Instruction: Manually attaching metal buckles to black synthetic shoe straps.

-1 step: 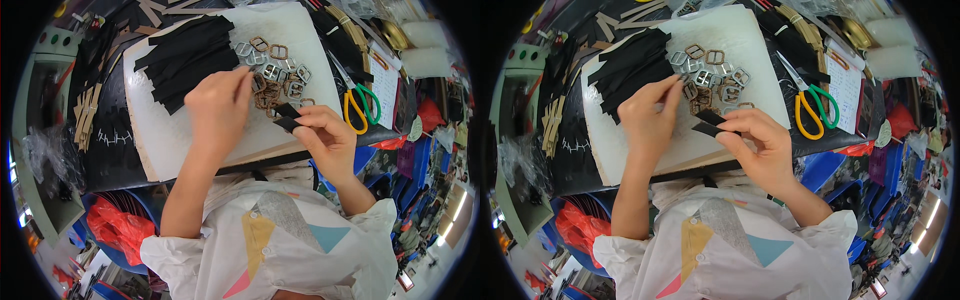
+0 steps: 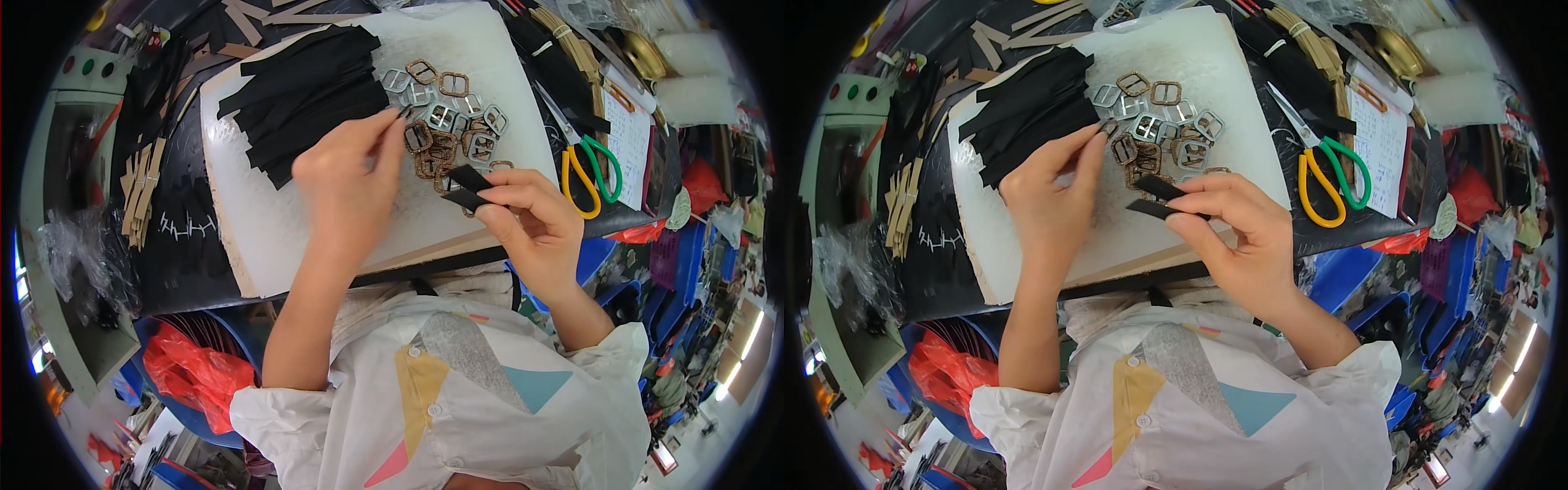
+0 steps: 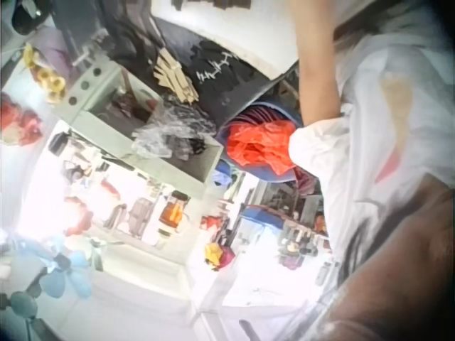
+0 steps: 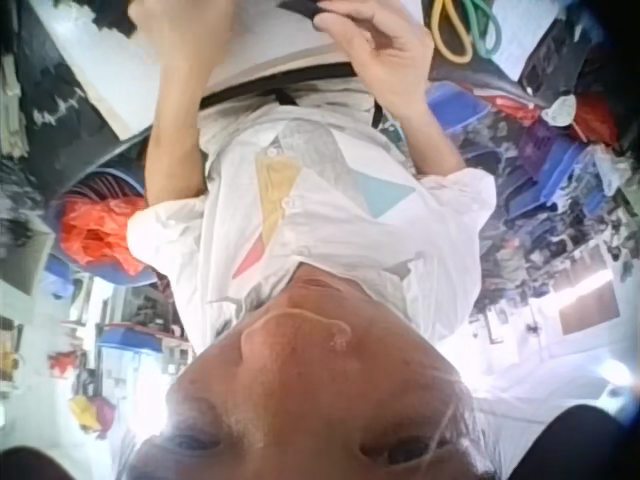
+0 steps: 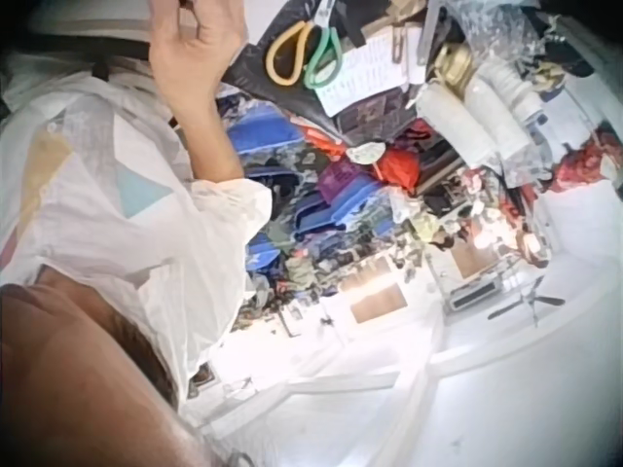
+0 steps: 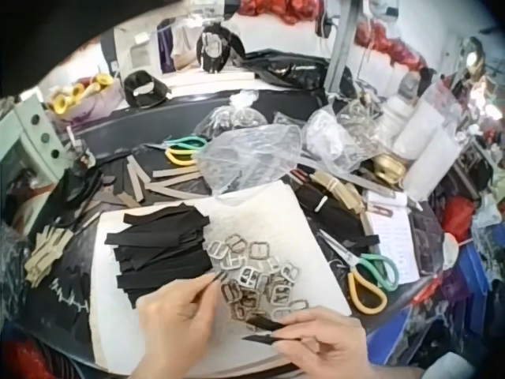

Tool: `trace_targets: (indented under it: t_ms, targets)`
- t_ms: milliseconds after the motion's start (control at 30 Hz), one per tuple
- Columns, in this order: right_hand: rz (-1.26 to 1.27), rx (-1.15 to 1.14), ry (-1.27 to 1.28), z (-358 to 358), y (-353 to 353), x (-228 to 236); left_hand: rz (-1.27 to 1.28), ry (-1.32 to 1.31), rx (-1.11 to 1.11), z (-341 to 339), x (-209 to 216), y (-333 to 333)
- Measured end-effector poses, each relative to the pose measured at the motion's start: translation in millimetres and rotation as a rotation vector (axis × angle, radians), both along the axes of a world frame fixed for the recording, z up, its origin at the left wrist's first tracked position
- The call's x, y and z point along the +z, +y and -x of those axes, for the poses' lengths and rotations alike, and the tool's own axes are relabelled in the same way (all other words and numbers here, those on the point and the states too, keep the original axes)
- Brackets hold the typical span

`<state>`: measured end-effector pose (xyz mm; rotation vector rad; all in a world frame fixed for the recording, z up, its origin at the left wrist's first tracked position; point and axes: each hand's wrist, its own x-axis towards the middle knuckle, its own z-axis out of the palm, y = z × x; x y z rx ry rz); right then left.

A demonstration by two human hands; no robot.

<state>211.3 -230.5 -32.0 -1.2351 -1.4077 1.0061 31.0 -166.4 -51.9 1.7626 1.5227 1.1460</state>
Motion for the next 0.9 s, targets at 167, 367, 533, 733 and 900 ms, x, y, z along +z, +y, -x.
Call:
trace_targets:
  t_ms: [167,367,533,733,900]
  targets:
    - [-0.458,0.01,-0.326,8.9,17.7,-0.2,0.497,-0.722,0.082,11.2,25.5,-32.6]
    - [-0.589,0.036,-0.409,25.6,21.5,-1.8,0.246,-0.467,0.085,12.5,28.8,-57.5]
    - [-0.544,0.064,-0.446,27.6,13.5,4.8,-0.035,-0.208,0.071,11.3,25.1,-63.3]
    - [-0.516,0.087,-0.403,32.1,11.5,5.2,-0.173,-0.031,0.101,9.8,19.4,-71.3]
    - [-0.52,0.098,-0.368,37.5,15.4,3.0,-0.338,0.185,0.047,11.9,24.3,-74.4]
